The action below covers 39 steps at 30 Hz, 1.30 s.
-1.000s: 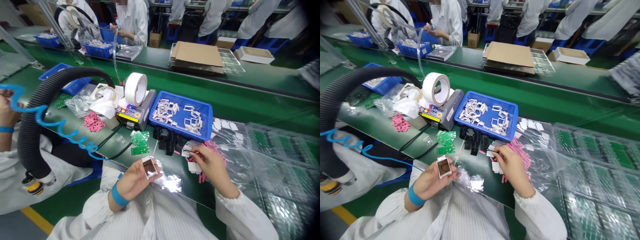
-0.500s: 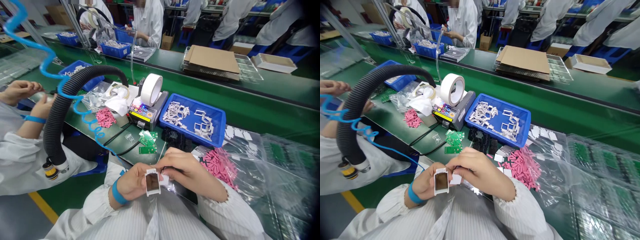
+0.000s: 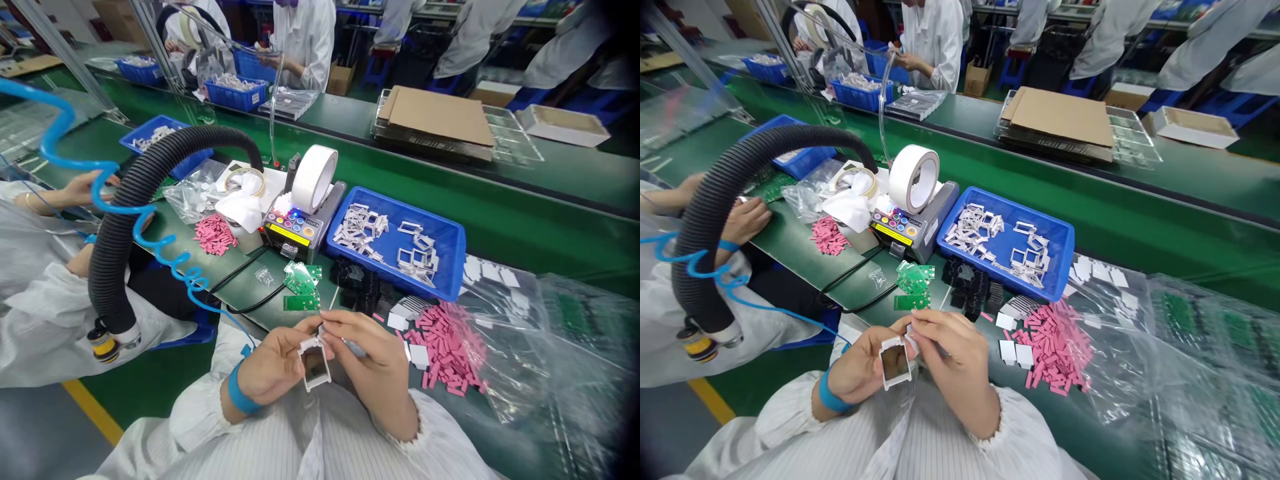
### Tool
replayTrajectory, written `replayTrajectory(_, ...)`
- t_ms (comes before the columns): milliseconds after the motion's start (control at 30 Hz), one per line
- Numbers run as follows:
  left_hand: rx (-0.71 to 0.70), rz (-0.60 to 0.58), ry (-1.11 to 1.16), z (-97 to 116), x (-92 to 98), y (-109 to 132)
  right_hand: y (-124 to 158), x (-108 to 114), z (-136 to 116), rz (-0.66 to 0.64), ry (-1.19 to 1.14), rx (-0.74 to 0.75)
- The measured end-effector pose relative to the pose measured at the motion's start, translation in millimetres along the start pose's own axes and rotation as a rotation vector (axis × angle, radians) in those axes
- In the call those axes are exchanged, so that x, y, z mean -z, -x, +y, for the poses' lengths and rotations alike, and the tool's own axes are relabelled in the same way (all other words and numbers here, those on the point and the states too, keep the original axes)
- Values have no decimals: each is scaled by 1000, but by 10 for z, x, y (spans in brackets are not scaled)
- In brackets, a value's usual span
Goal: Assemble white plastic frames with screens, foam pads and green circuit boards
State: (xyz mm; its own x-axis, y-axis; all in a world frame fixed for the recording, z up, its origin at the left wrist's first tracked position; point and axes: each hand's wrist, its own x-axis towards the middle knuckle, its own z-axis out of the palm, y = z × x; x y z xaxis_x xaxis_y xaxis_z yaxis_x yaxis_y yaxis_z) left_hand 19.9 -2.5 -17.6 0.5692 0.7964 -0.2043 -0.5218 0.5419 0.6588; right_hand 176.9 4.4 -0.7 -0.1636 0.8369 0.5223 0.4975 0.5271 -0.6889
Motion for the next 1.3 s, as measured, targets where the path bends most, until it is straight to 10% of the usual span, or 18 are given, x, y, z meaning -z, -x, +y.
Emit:
replayTrajectory(233, -54, 77, 91, 61, 130, 20, 17, 72, -39, -13, -9, -135)
replayTrajectory(500, -16, 15, 254, 191, 191, 127, 288, -29, 404, -401, 5, -282)
replayTrajectory(800, 172, -176, 279, 130, -64, 70, -103, 180, 139, -614, -989, -366)
replayTrajectory(933, 158, -167, 269, 99, -85, 65, -52, 175, 74, -483, -1107, -507)
replayTrajectory(1300, -110, 196, 59, -116, -87, -76, -148, 450, -229, -272, 215, 151)
